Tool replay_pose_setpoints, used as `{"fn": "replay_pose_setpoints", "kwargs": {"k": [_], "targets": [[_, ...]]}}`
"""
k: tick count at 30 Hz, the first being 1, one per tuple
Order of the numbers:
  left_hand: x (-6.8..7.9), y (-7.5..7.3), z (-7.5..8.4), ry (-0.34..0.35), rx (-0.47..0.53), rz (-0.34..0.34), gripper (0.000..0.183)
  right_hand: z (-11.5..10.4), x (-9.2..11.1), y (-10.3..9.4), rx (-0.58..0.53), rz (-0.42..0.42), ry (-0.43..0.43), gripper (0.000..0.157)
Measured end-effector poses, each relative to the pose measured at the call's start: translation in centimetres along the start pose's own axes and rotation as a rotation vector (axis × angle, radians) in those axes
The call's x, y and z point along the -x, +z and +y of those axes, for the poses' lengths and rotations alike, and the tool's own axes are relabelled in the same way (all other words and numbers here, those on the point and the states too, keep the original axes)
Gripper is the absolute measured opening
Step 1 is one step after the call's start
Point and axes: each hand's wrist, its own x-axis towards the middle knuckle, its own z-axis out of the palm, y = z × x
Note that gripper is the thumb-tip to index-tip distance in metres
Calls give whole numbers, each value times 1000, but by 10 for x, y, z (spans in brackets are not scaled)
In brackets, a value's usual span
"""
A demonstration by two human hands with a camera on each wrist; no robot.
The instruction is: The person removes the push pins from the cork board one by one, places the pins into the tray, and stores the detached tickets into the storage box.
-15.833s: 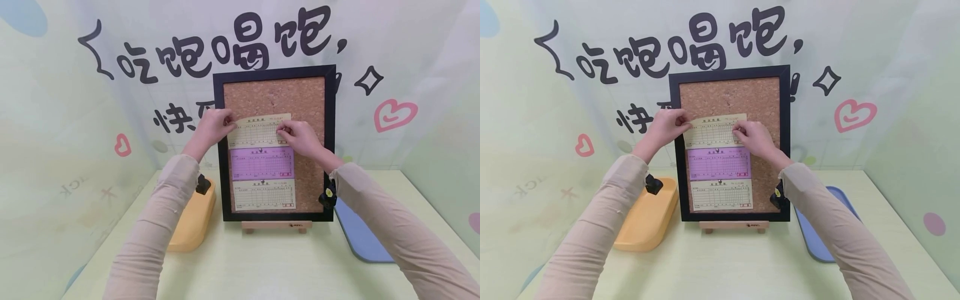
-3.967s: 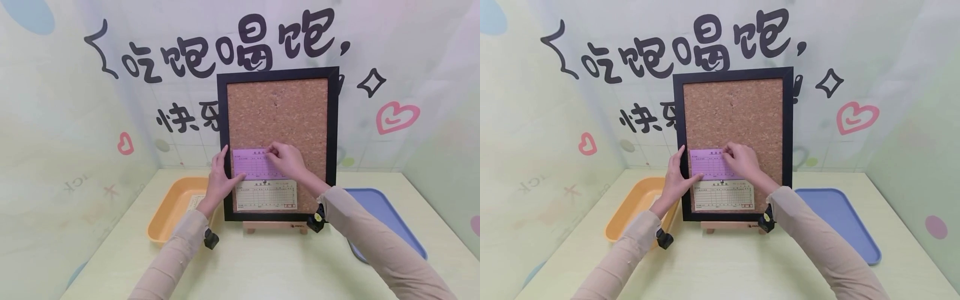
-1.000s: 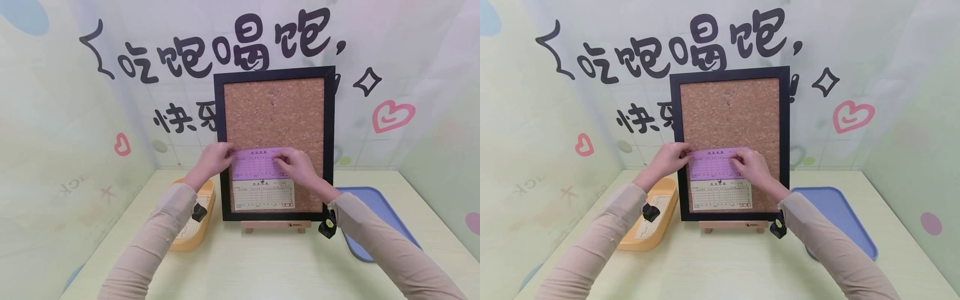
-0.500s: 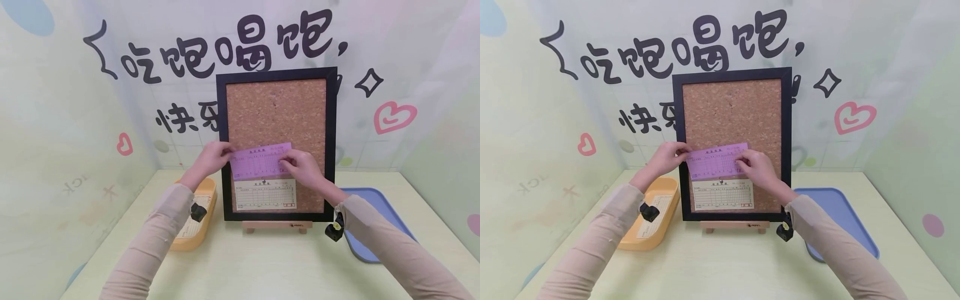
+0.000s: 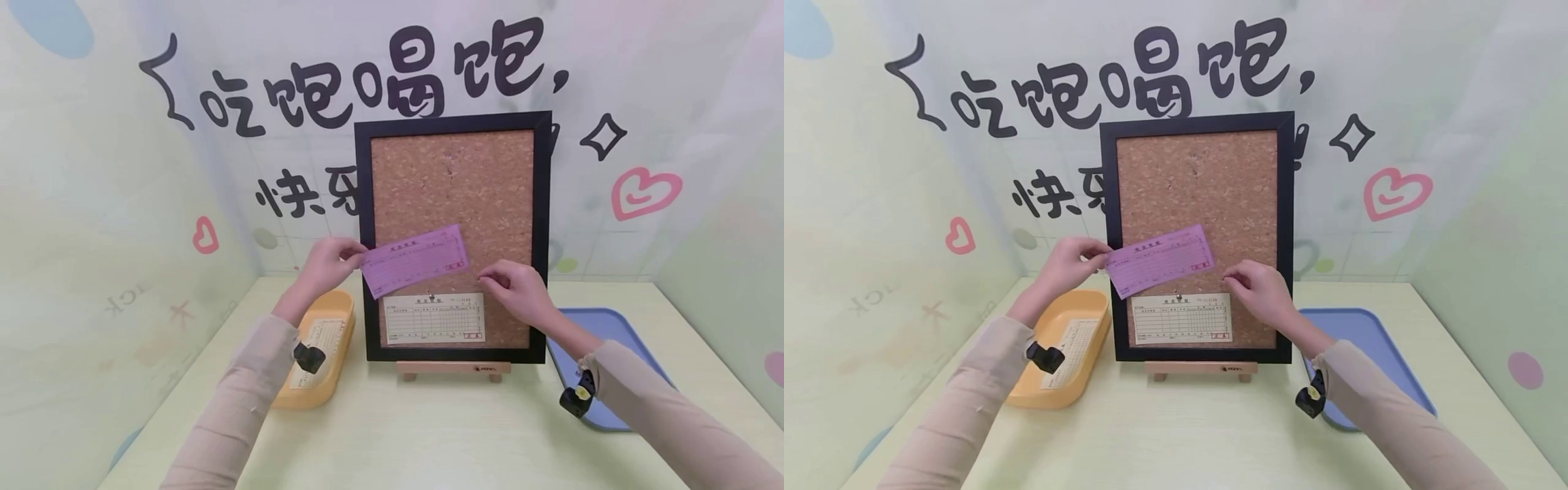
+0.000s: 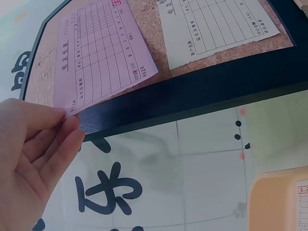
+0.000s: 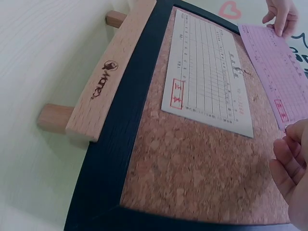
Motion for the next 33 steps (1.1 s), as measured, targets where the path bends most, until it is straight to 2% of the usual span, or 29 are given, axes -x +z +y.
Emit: {"fn": "replay_pose_setpoints", "kwargs": {"k": [4, 13, 23, 29, 33], "targets": [[8, -2, -7, -20, 54, 5, 13, 6, 4, -7, 13, 11, -14, 6], [26, -7, -23, -115, 143, 1, 17, 23, 18, -19, 69, 24, -24, 6], [41, -27, -42, -163, 147, 80, 17, 35, 35, -30, 116, 54, -15, 6], [60, -36, -54, -209, 122, 128, 19, 43, 51, -36, 141, 109, -73, 9], [74, -36, -64, -254, 129, 154, 21, 49, 62, -40, 117, 132, -72, 12]]}}
